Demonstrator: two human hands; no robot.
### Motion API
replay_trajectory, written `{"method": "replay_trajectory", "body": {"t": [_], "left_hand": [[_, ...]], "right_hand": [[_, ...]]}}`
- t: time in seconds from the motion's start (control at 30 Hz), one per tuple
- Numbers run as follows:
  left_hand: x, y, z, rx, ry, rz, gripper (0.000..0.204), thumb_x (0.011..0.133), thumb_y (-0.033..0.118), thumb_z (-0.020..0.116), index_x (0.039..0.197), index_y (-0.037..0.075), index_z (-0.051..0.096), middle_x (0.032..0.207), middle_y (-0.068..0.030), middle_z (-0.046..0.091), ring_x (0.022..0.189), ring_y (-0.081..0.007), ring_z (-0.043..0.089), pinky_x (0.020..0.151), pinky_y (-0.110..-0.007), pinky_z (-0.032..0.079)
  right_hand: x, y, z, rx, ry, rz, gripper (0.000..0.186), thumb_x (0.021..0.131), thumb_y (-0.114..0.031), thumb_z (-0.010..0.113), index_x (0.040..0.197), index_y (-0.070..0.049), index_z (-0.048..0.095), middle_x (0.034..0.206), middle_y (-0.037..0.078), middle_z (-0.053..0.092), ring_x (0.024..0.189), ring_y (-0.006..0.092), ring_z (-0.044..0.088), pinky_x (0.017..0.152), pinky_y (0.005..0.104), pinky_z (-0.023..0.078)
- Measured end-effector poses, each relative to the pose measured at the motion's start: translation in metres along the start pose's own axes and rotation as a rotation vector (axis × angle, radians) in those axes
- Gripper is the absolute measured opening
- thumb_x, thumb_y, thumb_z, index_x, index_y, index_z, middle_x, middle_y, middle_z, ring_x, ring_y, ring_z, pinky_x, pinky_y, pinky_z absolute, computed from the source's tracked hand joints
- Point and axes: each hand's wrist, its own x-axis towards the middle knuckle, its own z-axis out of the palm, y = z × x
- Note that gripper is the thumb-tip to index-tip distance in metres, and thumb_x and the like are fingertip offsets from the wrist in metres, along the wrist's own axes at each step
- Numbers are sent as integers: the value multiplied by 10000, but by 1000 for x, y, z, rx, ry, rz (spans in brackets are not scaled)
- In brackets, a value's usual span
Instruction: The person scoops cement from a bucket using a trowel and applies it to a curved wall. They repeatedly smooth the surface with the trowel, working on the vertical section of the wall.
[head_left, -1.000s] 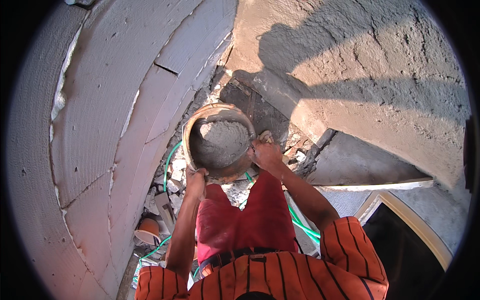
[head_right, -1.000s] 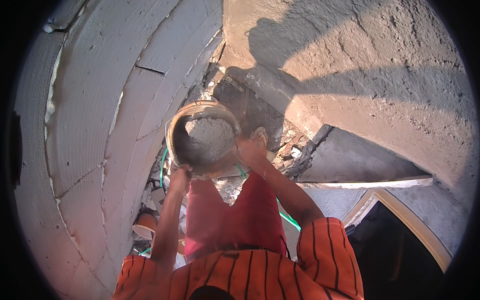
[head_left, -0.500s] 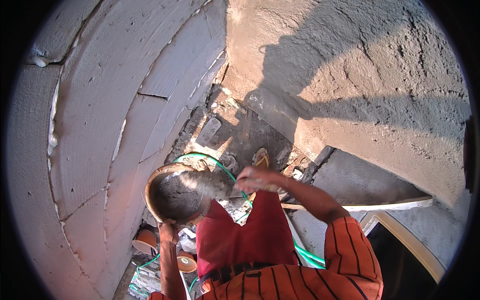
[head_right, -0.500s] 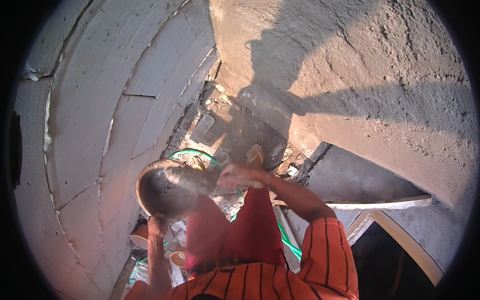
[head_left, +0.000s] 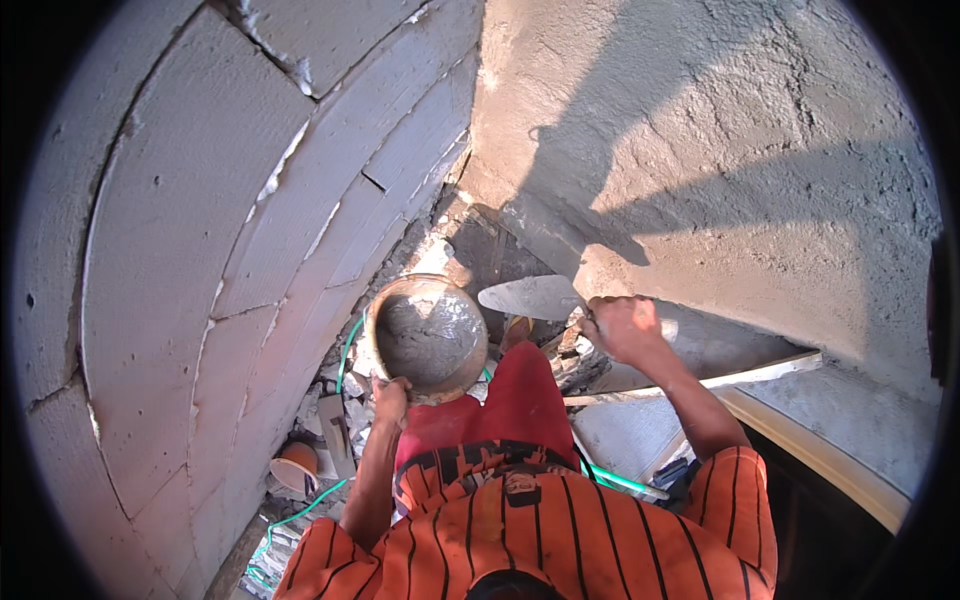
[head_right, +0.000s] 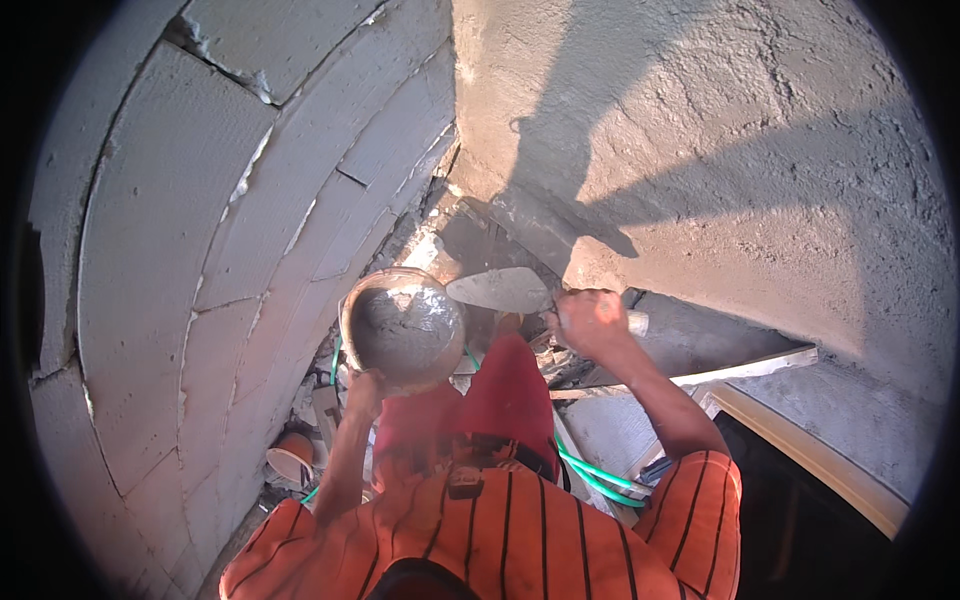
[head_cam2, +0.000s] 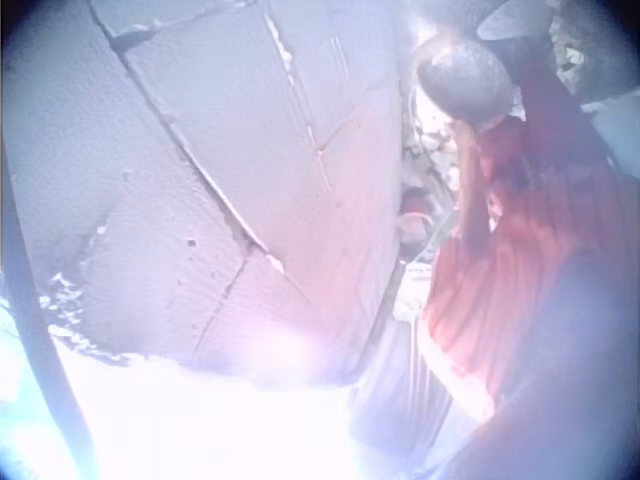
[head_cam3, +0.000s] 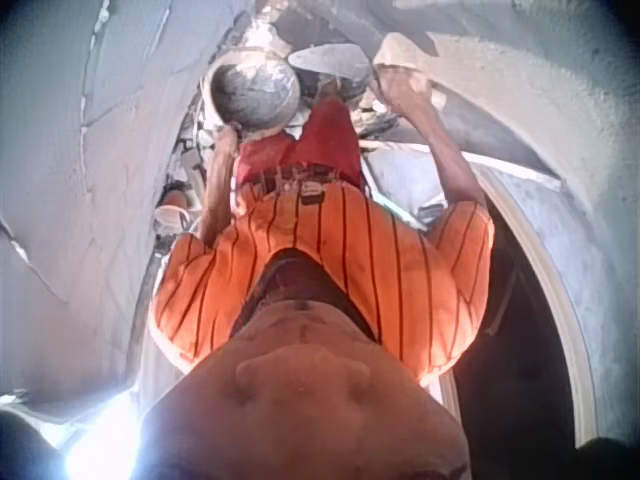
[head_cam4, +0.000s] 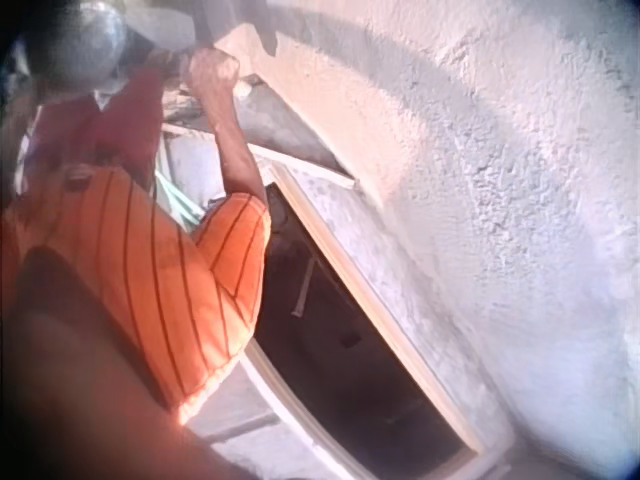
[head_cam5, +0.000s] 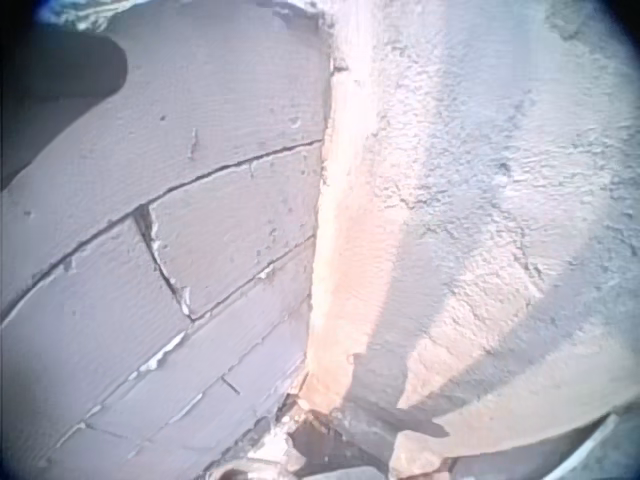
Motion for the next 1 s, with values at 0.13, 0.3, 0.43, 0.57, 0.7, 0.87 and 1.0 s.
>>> {"method": "replay_trajectory", "body": {"t": [0.13,0.3,0.43,0.57,0.7,0.87,1.0], "left_hand": [[-48,43,59,165,-50,70,382,769,-19,492,1144,-40,422,608,-25,465,432,-126,430,351,-287,301],[-53,71,62,345,-201,160,460,777,-42,477,1231,-6,413,667,-19,472,503,-97,432,421,-282,346],[-66,85,41,202,-243,129,455,736,-41,498,1179,52,458,733,-26,526,524,-110,486,426,-278,448],[-78,97,37,126,-190,89,381,761,-59,491,1129,26,439,710,-30,491,517,-110,450,423,-278,404],[-89,100,27,118,-141,67,311,779,-43,506,1072,14,416,751,-58,494,555,-128,470,459,-282,419],[-76,79,8,30,-45,50,340,769,-26,502,1091,12,398,698,-71,502,454,-160,461,388,-315,431],[-55,52,-22,22,-24,2,321,761,-40,484,1058,43,396,683,-87,501,410,-169,467,346,-323,467]], "right_hand": [[37,-65,127,67,-47,-161,330,866,-351,534,822,-66,693,801,179,690,797,344,683,697,460,544],[13,-94,122,258,-170,-175,349,865,-384,532,850,-71,687,836,207,677,823,373,668,731,488,529],[-5,-90,111,386,-176,-188,353,883,-402,506,906,-80,649,850,212,665,830,389,654,734,492,518],[-7,-106,107,396,-95,-85,339,882,-389,500,926,-74,618,834,215,661,822,397,650,723,508,506],[-14,-122,101,459,-50,-52,323,875,-380,513,940,-79,610,827,213,663,810,408,647,715,514,501],[-15,-131,103,473,-35,-28,311,866,-329,478,913,-51,610,870,210,674,839,396,651,765,522,482],[0,-136,113,428,-61,-111,322,869,-351,506,910,-50,613,857,194,679,827,380,656,756,512,490]]}}
